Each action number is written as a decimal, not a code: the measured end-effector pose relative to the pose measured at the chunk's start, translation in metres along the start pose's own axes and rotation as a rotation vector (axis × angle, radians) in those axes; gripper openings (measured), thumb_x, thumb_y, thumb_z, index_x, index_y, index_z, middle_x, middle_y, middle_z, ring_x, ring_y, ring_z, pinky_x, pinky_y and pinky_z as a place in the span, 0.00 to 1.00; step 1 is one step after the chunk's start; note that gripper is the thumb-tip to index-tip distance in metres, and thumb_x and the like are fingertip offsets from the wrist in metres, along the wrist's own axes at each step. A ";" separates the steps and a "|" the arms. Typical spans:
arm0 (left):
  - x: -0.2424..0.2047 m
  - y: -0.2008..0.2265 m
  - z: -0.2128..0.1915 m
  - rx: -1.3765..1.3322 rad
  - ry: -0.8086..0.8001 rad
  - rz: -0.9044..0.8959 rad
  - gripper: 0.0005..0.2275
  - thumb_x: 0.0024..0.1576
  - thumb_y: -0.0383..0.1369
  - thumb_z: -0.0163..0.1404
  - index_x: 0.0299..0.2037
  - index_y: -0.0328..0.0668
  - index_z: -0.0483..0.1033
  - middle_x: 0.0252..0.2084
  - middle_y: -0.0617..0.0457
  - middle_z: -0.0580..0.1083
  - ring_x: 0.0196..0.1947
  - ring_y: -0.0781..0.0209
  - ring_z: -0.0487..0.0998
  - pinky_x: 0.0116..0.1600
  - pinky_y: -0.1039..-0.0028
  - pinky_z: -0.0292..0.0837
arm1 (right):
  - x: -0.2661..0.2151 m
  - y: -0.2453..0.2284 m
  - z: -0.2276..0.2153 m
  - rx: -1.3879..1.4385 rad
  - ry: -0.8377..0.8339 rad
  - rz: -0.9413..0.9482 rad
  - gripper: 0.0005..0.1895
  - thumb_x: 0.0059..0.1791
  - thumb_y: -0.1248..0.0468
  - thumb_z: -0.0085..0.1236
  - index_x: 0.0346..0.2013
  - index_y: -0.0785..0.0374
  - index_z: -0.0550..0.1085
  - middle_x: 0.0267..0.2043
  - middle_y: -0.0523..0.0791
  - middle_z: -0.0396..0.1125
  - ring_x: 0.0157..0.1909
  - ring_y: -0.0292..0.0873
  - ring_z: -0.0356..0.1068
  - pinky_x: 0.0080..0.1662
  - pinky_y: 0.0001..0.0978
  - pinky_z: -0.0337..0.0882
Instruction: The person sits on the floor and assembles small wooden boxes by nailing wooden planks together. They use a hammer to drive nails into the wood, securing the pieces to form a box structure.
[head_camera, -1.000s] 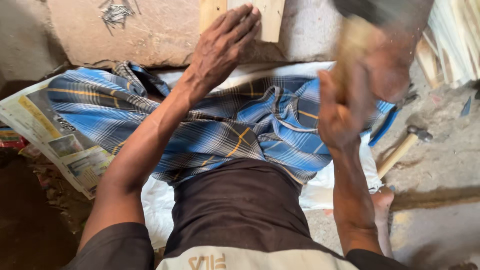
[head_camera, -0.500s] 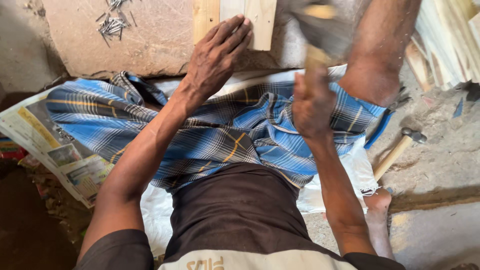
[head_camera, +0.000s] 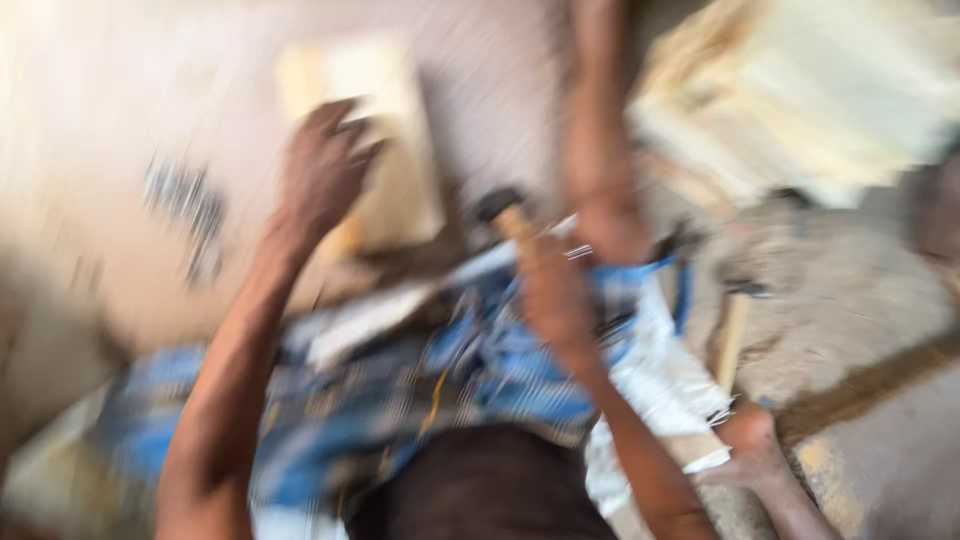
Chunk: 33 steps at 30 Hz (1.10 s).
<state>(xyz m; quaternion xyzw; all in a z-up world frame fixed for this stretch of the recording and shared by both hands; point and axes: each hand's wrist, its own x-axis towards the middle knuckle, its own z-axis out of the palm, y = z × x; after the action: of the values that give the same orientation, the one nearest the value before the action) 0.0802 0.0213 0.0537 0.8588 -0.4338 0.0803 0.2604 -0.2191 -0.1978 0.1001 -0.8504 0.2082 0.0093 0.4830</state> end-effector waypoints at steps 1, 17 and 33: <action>0.022 -0.014 -0.001 0.055 0.070 0.004 0.15 0.62 0.37 0.59 0.53 0.34 0.80 0.64 0.37 0.71 0.65 0.37 0.68 0.68 0.51 0.63 | 0.005 -0.012 0.015 0.244 -0.058 0.052 0.35 0.53 0.63 0.59 0.71 0.65 0.56 0.63 0.55 0.65 0.61 0.54 0.68 0.60 0.46 0.69; -0.060 -0.055 -0.017 0.202 -0.168 -0.544 0.12 0.65 0.41 0.59 0.44 0.38 0.82 0.32 0.43 0.74 0.35 0.46 0.76 0.51 0.54 0.72 | 0.140 -0.024 0.120 0.295 0.403 -0.157 0.43 0.49 0.74 0.52 0.76 0.70 0.45 0.76 0.65 0.48 0.76 0.62 0.50 0.73 0.44 0.52; -0.038 -0.009 -0.037 -0.052 -0.125 -0.810 0.35 0.51 0.51 0.70 0.66 0.47 0.68 0.53 0.45 0.64 0.53 0.46 0.64 0.46 0.55 0.65 | 0.044 0.035 -0.006 0.031 -0.016 -0.123 0.45 0.47 0.69 0.66 0.73 0.64 0.51 0.71 0.60 0.53 0.67 0.60 0.57 0.63 0.52 0.62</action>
<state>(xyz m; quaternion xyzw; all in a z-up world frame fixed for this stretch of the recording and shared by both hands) 0.0672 0.0716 0.0685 0.9565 -0.0773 -0.0922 0.2658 -0.1928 -0.2335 0.0654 -0.8539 0.1519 -0.0170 0.4975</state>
